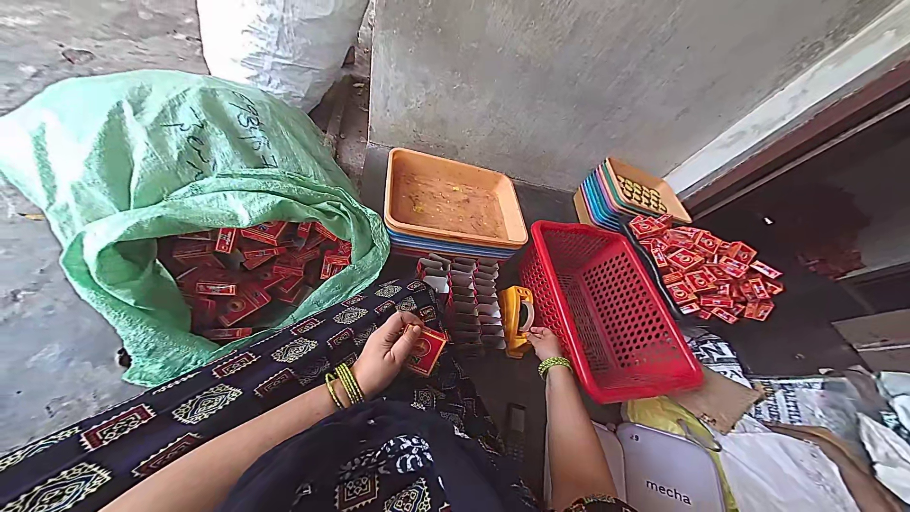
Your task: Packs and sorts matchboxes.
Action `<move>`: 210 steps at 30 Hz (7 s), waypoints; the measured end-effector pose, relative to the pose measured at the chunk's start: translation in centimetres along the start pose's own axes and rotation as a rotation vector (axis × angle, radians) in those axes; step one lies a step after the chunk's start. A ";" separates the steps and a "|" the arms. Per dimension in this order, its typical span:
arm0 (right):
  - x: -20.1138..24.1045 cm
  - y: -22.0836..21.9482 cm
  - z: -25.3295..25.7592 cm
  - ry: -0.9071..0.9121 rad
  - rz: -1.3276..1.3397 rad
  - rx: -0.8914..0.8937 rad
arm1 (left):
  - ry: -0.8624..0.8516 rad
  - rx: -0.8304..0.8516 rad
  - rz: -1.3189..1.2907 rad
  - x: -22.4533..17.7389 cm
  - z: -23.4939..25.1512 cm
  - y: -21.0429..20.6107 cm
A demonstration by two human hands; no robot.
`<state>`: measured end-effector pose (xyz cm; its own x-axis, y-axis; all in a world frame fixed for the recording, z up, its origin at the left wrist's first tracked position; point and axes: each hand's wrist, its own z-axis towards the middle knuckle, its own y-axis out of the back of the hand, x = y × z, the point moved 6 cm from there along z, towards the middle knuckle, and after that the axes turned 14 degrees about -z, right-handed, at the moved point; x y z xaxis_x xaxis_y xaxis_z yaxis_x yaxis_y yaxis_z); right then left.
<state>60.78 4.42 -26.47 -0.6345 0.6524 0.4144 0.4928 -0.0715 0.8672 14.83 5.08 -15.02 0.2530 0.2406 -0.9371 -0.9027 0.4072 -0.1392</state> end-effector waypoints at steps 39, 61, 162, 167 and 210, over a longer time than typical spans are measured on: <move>24.5 -3.3 -23.6 0.450 0.922 0.518 | 0.024 0.009 0.034 0.6 0.1 1.1; 14.4 11.4 -17.5 0.477 -0.279 -0.967 | 0.083 0.092 0.081 1.4 -0.1 -0.2; 0.0 0.9 -1.4 -0.007 -0.116 0.117 | 0.083 -0.040 -0.049 0.6 0.1 0.4; 0.5 0.8 -0.9 -0.046 0.009 0.071 | 0.094 -0.034 -0.042 0.5 0.1 0.3; 23.1 -4.6 -22.5 0.423 0.895 0.298 | 0.088 0.096 0.093 0.4 0.1 0.2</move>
<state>30.46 2.82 -14.64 -0.0923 0.1296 0.9873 0.9784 -0.1724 0.1141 14.82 5.35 -15.42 0.1348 0.2044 -0.9696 -0.8823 0.4700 -0.0235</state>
